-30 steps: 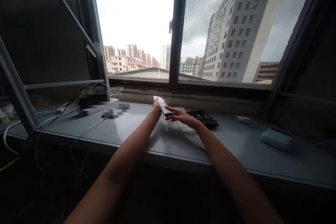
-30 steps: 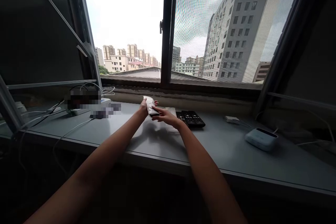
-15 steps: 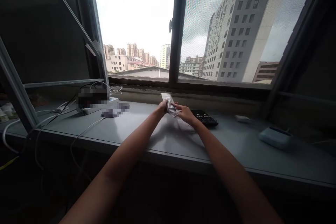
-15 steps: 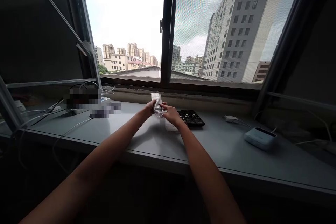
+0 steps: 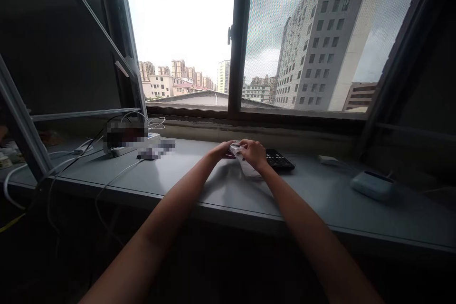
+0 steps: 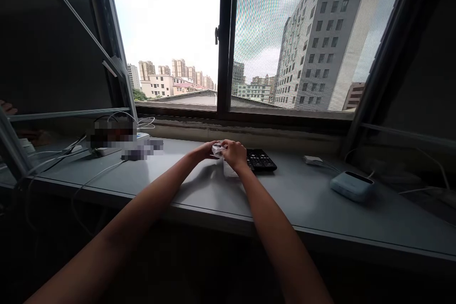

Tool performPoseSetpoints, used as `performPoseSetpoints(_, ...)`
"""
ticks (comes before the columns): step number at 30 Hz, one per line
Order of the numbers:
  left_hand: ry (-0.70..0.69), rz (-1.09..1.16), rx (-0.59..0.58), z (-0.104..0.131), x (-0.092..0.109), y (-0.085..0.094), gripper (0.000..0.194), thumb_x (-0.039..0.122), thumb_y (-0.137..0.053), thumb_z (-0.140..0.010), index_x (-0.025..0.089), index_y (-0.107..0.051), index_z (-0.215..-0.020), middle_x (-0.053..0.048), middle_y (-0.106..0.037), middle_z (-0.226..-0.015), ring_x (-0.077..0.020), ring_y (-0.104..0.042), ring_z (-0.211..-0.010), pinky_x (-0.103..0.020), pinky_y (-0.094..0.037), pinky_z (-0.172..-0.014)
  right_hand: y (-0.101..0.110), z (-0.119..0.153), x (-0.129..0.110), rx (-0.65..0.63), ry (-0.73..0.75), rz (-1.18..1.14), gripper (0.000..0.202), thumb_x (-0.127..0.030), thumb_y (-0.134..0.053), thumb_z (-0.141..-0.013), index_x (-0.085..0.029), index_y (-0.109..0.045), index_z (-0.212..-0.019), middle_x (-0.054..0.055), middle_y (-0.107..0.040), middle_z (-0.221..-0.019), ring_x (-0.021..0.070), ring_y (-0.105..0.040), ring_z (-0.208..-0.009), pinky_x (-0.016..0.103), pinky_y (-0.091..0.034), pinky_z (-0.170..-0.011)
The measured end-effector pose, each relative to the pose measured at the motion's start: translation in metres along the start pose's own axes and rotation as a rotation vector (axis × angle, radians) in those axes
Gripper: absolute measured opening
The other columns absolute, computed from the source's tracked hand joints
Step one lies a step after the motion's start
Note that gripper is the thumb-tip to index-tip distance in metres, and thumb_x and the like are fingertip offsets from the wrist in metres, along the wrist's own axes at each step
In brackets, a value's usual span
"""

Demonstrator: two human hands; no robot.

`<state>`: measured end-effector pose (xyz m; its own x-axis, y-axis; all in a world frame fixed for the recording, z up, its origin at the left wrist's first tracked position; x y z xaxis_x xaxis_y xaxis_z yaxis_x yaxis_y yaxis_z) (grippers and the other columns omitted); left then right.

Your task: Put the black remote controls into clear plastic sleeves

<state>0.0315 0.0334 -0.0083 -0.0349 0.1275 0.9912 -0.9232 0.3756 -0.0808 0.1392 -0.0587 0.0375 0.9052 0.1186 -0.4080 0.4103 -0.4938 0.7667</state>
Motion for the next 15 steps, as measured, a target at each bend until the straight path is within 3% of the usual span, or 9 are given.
performPoseSetpoints(4,-0.065,0.035,0.05,-0.007,0.003,0.004,0.016,0.016,-0.06,-0.086,0.012,-0.066,-0.072,-0.004,-0.062,-0.058,-0.0139,-0.056,-0.049,-0.027,-0.049,-0.058,-0.002,0.002,-0.005,-0.026,0.074,-0.001,0.029,-0.024,-0.059,-0.085,-0.028,-0.071,-0.112,0.004,-0.074,-0.096,0.0234,-0.068,-0.091,0.03,-0.047,-0.08)
performPoseSetpoints(7,-0.038,0.136,0.191,-0.017,0.0,0.017,0.012,0.009,-0.057,-0.085,0.01,-0.069,-0.082,-0.005,-0.06,-0.055,-0.0165,-0.058,-0.049,-0.028,-0.049,-0.06,-0.005,0.004,-0.01,-0.066,0.155,0.02,0.039,-0.019,-0.055,-0.087,-0.03,-0.066,-0.123,0.004,-0.073,-0.092,0.0229,-0.067,-0.089,0.03,-0.045,-0.08)
performPoseSetpoints(10,-0.007,0.21,0.327,-0.025,-0.003,0.034,0.021,0.01,-0.049,-0.089,0.008,-0.069,-0.096,-0.005,-0.058,-0.054,-0.0199,-0.06,-0.05,-0.031,-0.05,-0.06,-0.008,0.007,-0.018,-0.089,0.222,0.027,0.046,-0.015,-0.055,-0.085,-0.029,-0.063,-0.127,0.002,-0.073,-0.086,0.0218,-0.066,-0.085,0.028,-0.043,-0.075)
performPoseSetpoints(15,-0.06,0.256,0.4,-0.029,-0.006,0.066,0.036,0.022,-0.039,-0.097,0.006,-0.062,-0.121,-0.004,-0.056,-0.053,-0.0216,-0.06,-0.049,-0.033,-0.051,-0.06,-0.014,0.014,-0.03,-0.203,0.306,-0.034,0.03,-0.017,-0.052,-0.086,-0.025,-0.073,-0.106,-0.002,-0.07,-0.069,0.0162,-0.064,-0.075,0.023,-0.041,-0.069)
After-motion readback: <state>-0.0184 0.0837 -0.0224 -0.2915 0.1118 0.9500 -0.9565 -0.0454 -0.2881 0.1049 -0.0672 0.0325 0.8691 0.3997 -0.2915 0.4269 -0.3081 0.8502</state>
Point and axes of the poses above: each hand's wrist, its own z-axis away from the middle knuckle, its own y-axis out of the back of the hand, x = y × z, the point moved 6 cm from there along -z, towards the middle knuckle
